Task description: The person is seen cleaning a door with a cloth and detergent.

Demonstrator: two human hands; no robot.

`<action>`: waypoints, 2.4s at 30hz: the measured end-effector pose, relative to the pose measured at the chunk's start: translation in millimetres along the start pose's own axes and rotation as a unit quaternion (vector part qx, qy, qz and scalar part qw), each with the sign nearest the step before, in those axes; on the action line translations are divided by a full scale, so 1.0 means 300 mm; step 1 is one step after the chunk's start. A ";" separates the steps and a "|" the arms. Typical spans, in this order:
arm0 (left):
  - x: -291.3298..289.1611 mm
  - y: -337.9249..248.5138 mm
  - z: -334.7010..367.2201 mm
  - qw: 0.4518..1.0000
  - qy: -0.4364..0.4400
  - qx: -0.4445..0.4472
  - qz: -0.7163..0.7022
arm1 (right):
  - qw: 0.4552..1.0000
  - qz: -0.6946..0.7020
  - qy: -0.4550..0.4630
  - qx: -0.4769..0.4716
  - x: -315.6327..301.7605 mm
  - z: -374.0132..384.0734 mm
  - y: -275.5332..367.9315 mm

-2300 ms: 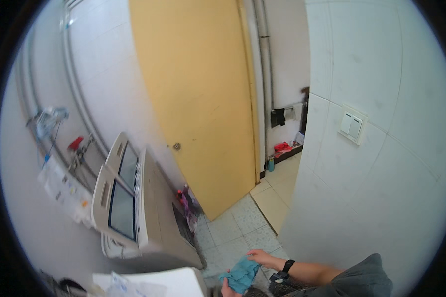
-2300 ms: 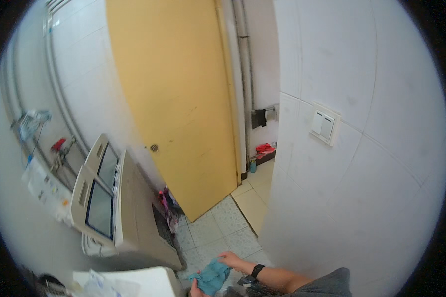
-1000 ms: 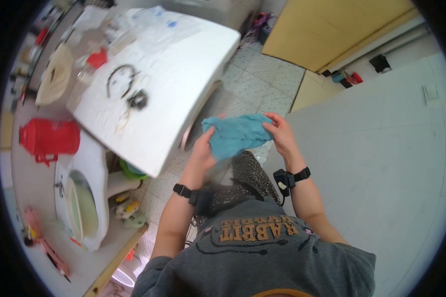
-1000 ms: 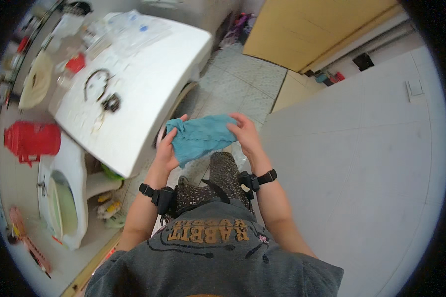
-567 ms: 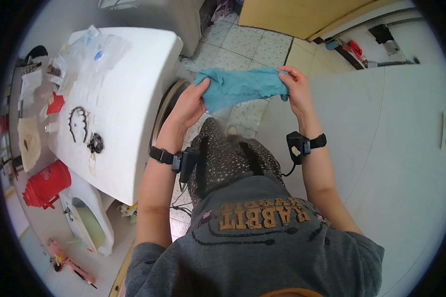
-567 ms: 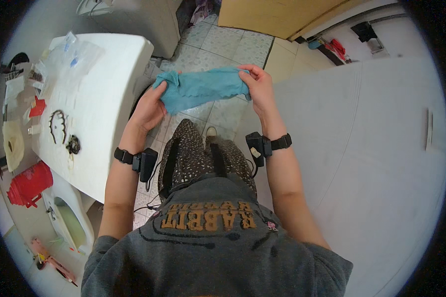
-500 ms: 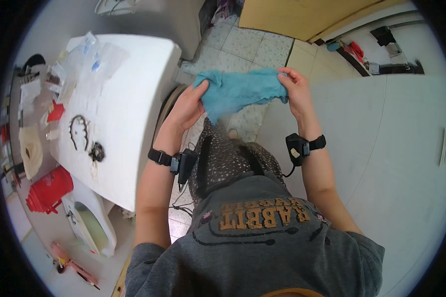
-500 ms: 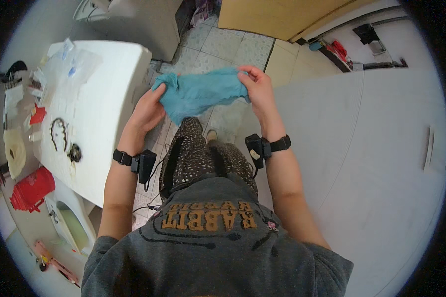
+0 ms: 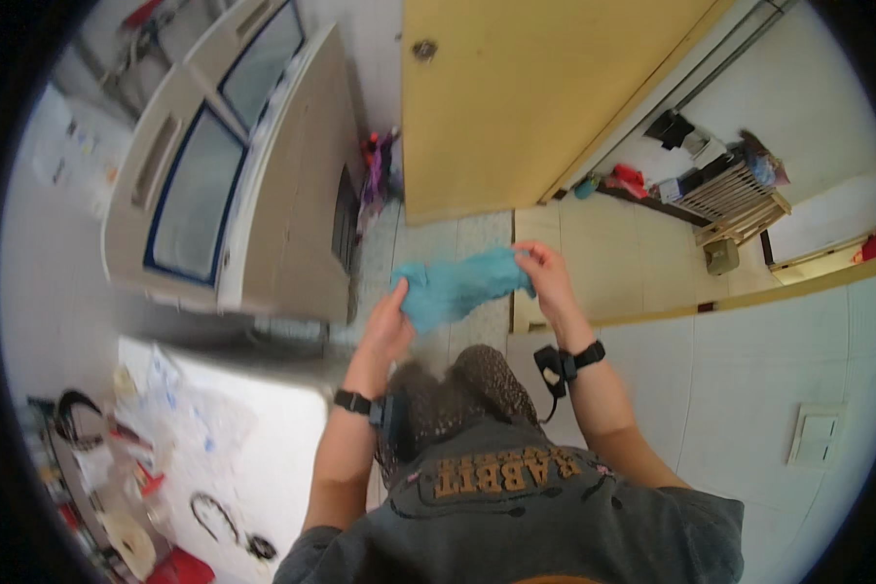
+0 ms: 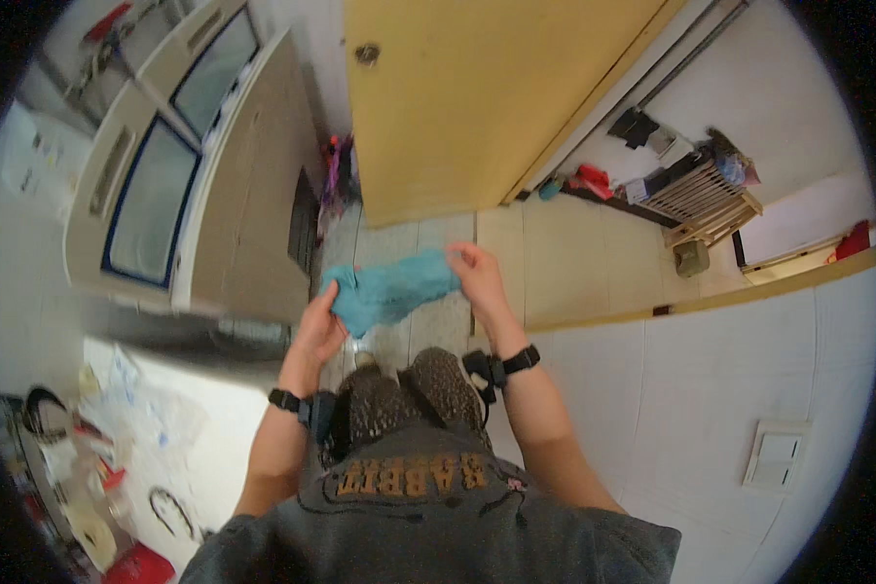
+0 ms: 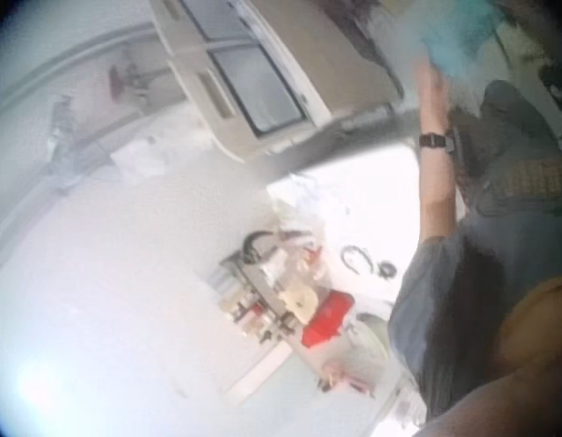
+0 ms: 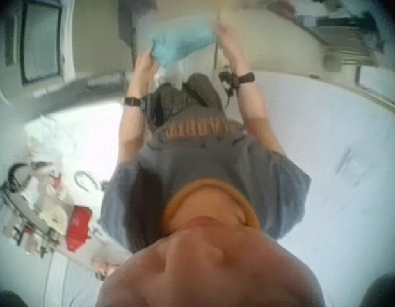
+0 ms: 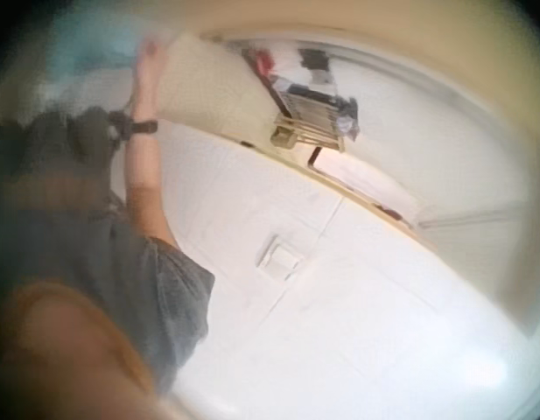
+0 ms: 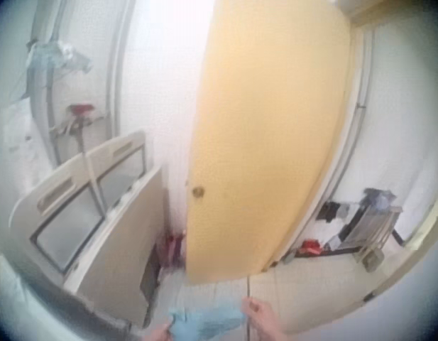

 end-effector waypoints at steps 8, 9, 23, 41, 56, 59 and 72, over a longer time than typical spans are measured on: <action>0.071 -0.041 0.390 1.000 -0.024 -0.005 -0.008 | 1.000 0.012 -0.003 0.021 -0.060 0.380 0.073; 0.091 -0.049 0.439 1.000 -0.024 0.006 -0.009 | 0.999 0.016 0.024 0.029 -0.061 0.450 0.093; 0.540 -0.083 1.070 0.868 -0.010 0.084 0.490 | 0.962 0.083 0.245 0.083 -0.160 0.888 0.349; 0.946 -0.151 1.115 0.854 0.232 0.250 0.392 | 0.972 0.118 0.196 -0.042 -0.387 0.829 0.644; 0.748 -0.374 1.181 0.872 0.015 0.360 0.332 | 0.800 -0.355 -0.236 -0.422 -0.469 0.935 1.103; 0.685 -0.419 1.143 0.853 -0.038 0.385 0.352 | 0.767 -0.397 -0.248 -0.439 -0.433 0.976 1.087; 0.640 -0.339 1.121 0.812 -0.155 0.451 0.338 | 0.854 -0.172 -0.117 -0.476 -0.431 0.915 1.174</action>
Point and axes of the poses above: each hand's wrist, its own z-axis towards the middle knuckle, its own x-axis out of the palm, y = z × x, the point moved 9 cm from there along z, towards the middle knuckle, and after that the axes turned 11 degrees about x, right-handed, at the moved point
